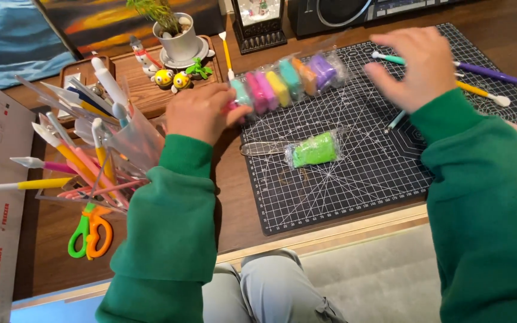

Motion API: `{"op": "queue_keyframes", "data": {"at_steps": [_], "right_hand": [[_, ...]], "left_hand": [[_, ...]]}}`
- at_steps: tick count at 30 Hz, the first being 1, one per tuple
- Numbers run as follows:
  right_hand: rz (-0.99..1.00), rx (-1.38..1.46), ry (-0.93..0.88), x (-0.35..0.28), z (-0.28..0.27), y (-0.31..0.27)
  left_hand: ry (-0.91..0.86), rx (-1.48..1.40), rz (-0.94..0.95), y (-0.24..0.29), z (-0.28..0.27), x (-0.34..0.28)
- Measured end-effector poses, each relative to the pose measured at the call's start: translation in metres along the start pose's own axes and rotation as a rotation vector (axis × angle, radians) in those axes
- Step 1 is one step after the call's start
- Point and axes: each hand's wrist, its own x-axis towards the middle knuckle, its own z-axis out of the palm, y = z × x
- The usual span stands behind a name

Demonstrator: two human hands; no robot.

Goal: The person organizes colorful clay packets on a cutting mat, arranging them in a row. They then sort various sculpting tools and pens, moving them between a clear acrylic holder and a white cup on the desk.

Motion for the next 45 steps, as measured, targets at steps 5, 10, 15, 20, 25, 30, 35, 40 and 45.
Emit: {"op": "queue_keyframes", "data": {"at_steps": [5,10,15,20,25,30,35,40,45], "right_hand": [[-0.155,0.118,-0.236,0.035,0.01,-0.046],[-0.25,-0.014,-0.293,0.019,0.033,-0.039],[-0.144,0.058,-0.361,0.019,0.034,-0.041],[-0.045,0.186,-0.428,0.02,0.029,-0.048],[-0.068,0.315,-0.26,0.009,0.033,-0.043],[-0.087,0.258,-0.154,0.008,0.027,-0.033],[0.023,0.26,-0.226,-0.001,0.022,-0.017],[0.102,0.265,-0.508,0.002,0.005,-0.024],[0.21,0.281,-0.55,-0.001,0.011,-0.022]], "left_hand": [[-0.082,-0.061,0.06,0.015,0.007,0.011],[-0.093,0.029,-0.012,0.023,0.007,0.006],[-0.225,-0.026,-0.122,0.028,0.015,-0.001],[-0.271,-0.206,-0.19,0.029,0.027,-0.01],[-0.404,-0.259,-0.232,0.029,0.03,-0.016],[-0.115,-0.058,-0.09,0.039,0.011,-0.002],[0.059,0.046,-0.01,0.047,0.015,0.01],[-0.186,-0.104,-0.104,0.037,0.045,-0.009],[-0.325,-0.256,-0.203,0.037,0.037,-0.005]]}}
